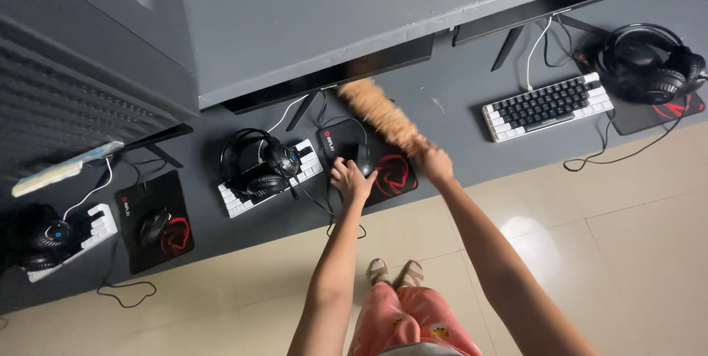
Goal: The person uses a fluffy duster to clean a row of computer desks. They wipe the surfaces, keyboards, mousepads, and the areas around the monitors and headphones. The person moves along the row, cleaning each station sequentially.
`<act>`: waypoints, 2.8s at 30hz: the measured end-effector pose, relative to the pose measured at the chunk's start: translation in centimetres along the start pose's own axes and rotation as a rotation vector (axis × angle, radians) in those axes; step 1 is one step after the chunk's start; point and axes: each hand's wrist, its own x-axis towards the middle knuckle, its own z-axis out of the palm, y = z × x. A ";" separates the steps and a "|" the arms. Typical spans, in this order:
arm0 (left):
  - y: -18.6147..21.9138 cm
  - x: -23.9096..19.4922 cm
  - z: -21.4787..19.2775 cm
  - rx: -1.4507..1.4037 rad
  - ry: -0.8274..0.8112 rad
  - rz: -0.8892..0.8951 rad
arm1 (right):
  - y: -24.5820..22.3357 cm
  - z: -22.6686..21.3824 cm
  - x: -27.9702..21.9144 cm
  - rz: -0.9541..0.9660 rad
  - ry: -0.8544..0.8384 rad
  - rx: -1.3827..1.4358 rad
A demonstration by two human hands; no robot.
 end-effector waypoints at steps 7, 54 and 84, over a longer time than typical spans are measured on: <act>1.2 0.0 0.1 -0.096 -0.147 -0.102 | 3.7 7.6 4.7 0.266 0.346 0.894; 33.9 -3.7 14.0 -0.353 -0.164 0.535 | 30.1 -17.1 -17.9 0.185 0.639 0.158; 37.9 -0.9 8.8 0.043 -0.328 0.456 | 34.7 -25.0 -27.3 0.205 0.140 0.255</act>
